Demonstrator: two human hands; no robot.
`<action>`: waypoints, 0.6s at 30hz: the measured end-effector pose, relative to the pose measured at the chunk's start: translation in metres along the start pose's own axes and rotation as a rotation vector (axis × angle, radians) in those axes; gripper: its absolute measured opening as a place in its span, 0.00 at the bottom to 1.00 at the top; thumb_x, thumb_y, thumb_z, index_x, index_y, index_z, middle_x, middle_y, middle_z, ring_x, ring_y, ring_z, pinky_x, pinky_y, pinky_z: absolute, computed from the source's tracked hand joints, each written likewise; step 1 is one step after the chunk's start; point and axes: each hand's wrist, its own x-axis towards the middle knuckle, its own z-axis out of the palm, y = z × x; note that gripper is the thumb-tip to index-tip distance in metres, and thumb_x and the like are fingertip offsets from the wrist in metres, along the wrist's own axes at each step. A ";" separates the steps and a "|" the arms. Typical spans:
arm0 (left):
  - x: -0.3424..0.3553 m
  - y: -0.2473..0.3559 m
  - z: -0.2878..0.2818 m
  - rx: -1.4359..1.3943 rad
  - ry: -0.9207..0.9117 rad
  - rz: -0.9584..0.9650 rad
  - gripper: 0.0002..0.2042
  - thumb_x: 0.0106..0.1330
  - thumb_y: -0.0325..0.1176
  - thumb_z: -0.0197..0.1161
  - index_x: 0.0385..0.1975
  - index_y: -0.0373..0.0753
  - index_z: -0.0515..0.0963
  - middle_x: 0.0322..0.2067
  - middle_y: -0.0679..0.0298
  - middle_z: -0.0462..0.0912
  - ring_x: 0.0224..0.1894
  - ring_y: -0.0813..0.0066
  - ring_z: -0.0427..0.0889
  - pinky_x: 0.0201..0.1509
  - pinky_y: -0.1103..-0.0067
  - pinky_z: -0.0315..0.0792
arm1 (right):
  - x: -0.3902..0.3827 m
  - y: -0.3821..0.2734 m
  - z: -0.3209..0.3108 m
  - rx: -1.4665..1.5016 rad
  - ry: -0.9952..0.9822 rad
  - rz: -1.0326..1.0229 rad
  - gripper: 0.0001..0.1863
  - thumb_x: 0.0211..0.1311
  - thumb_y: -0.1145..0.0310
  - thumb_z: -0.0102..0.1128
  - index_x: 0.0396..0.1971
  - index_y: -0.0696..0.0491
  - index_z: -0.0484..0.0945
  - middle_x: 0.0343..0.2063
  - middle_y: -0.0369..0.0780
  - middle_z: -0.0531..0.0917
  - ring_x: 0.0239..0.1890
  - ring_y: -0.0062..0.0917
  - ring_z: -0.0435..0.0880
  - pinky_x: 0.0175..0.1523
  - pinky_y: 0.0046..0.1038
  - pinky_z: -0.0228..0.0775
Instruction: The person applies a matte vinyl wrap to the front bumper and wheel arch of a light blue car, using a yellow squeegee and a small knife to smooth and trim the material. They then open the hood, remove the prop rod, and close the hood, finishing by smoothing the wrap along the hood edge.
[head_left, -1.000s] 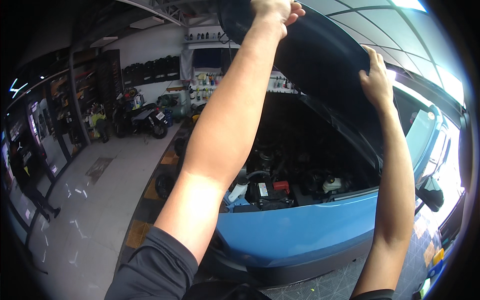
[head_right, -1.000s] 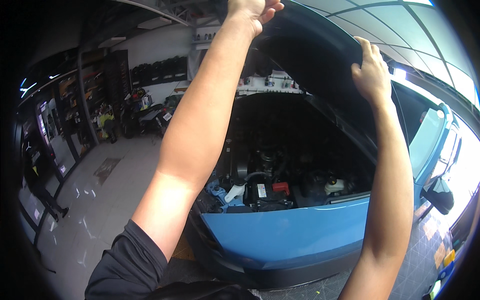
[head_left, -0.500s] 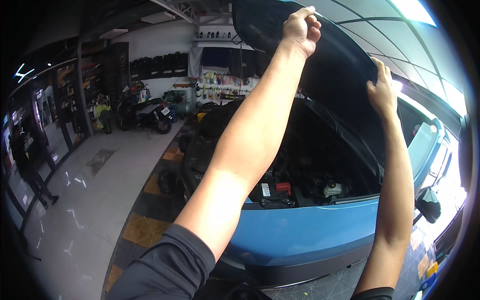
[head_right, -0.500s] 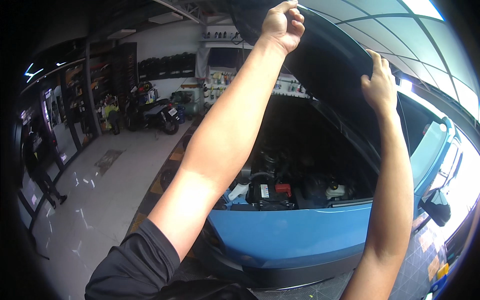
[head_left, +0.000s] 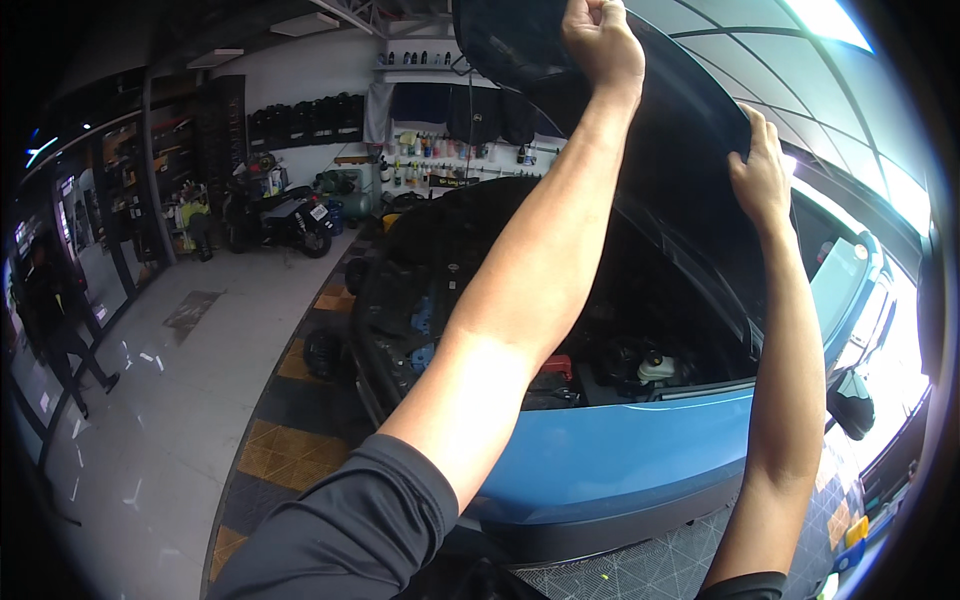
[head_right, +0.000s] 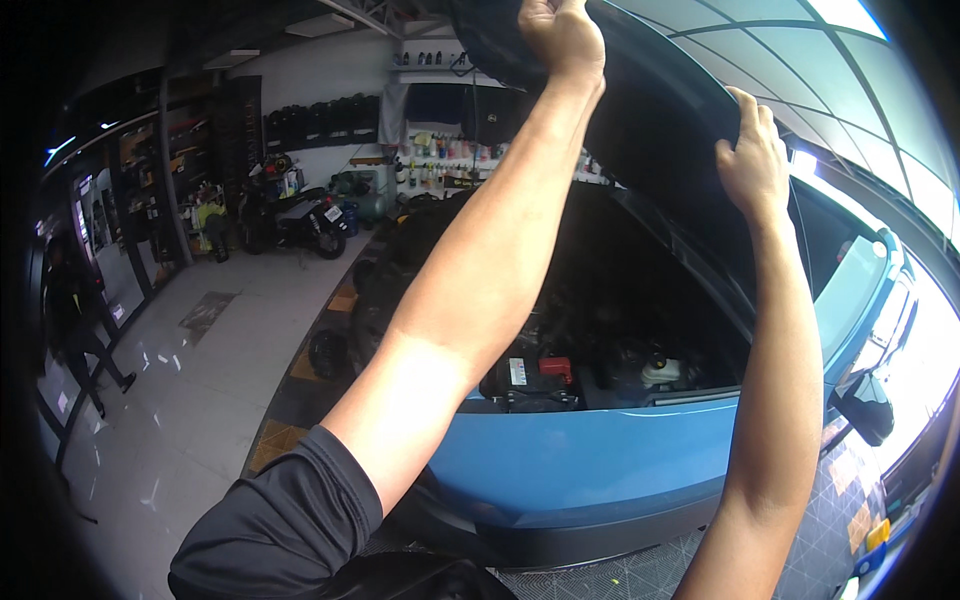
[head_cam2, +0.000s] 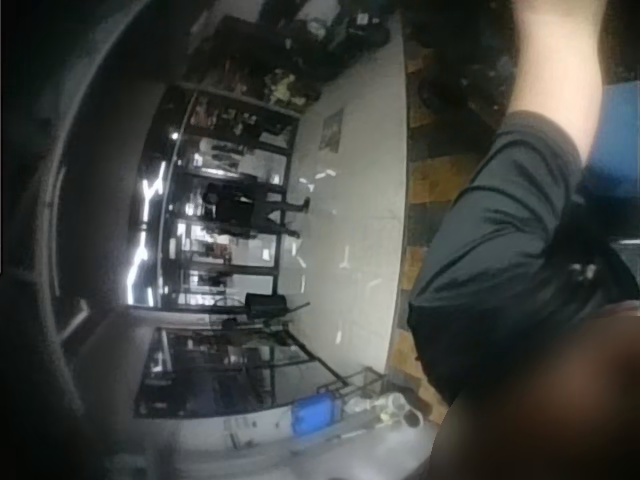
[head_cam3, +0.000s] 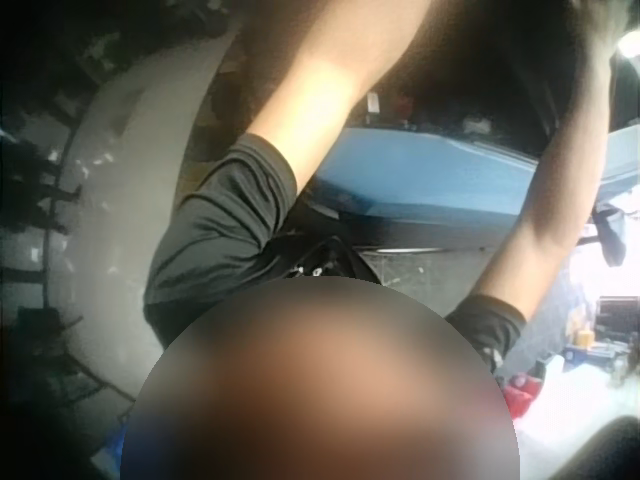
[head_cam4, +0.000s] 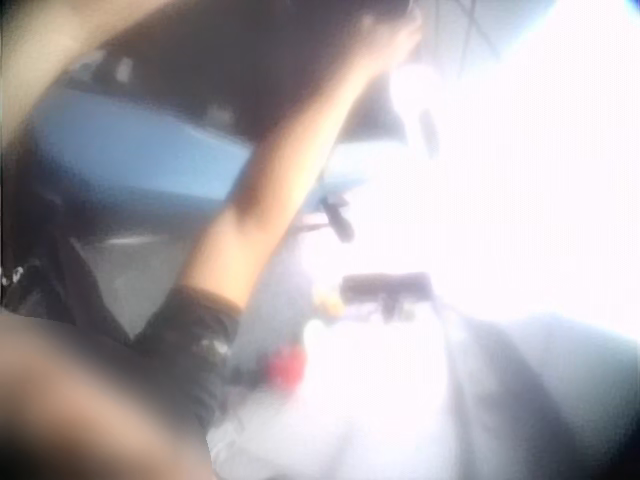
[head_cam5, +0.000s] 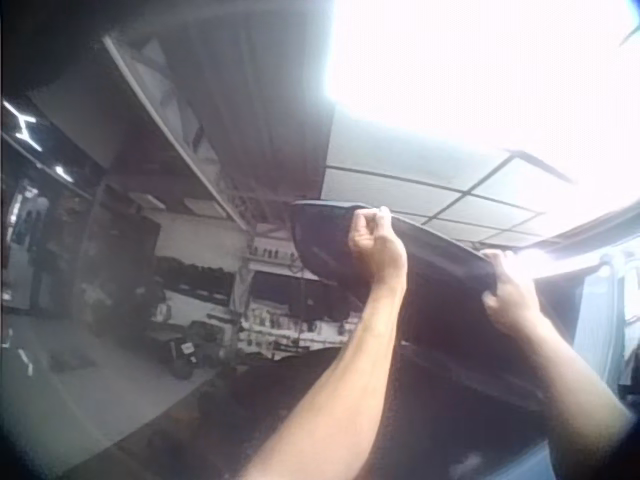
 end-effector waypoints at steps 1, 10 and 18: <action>0.002 0.001 -0.005 0.095 -0.056 0.048 0.13 0.71 0.31 0.60 0.23 0.37 0.70 0.19 0.68 0.70 0.23 0.77 0.68 0.30 0.75 0.66 | 0.000 0.000 0.000 -0.009 0.007 0.002 0.34 0.54 0.73 0.55 0.66 0.44 0.67 0.57 0.50 0.75 0.59 0.49 0.77 0.64 0.45 0.68; 0.025 0.038 -0.036 -0.016 -0.228 -0.582 0.15 0.77 0.39 0.51 0.46 0.31 0.77 0.36 0.54 0.82 0.35 0.68 0.84 0.29 0.78 0.79 | 0.000 -0.002 0.001 -0.015 -0.002 0.014 0.34 0.55 0.73 0.54 0.66 0.47 0.66 0.59 0.49 0.74 0.63 0.48 0.73 0.66 0.43 0.66; 0.031 0.055 -0.007 -0.104 0.102 -0.853 0.09 0.68 0.29 0.64 0.45 0.33 0.80 0.43 0.59 0.81 0.42 0.68 0.83 0.35 0.73 0.83 | 0.003 0.002 -0.001 -0.012 -0.036 0.018 0.35 0.54 0.72 0.56 0.67 0.44 0.66 0.59 0.50 0.74 0.61 0.50 0.75 0.66 0.45 0.68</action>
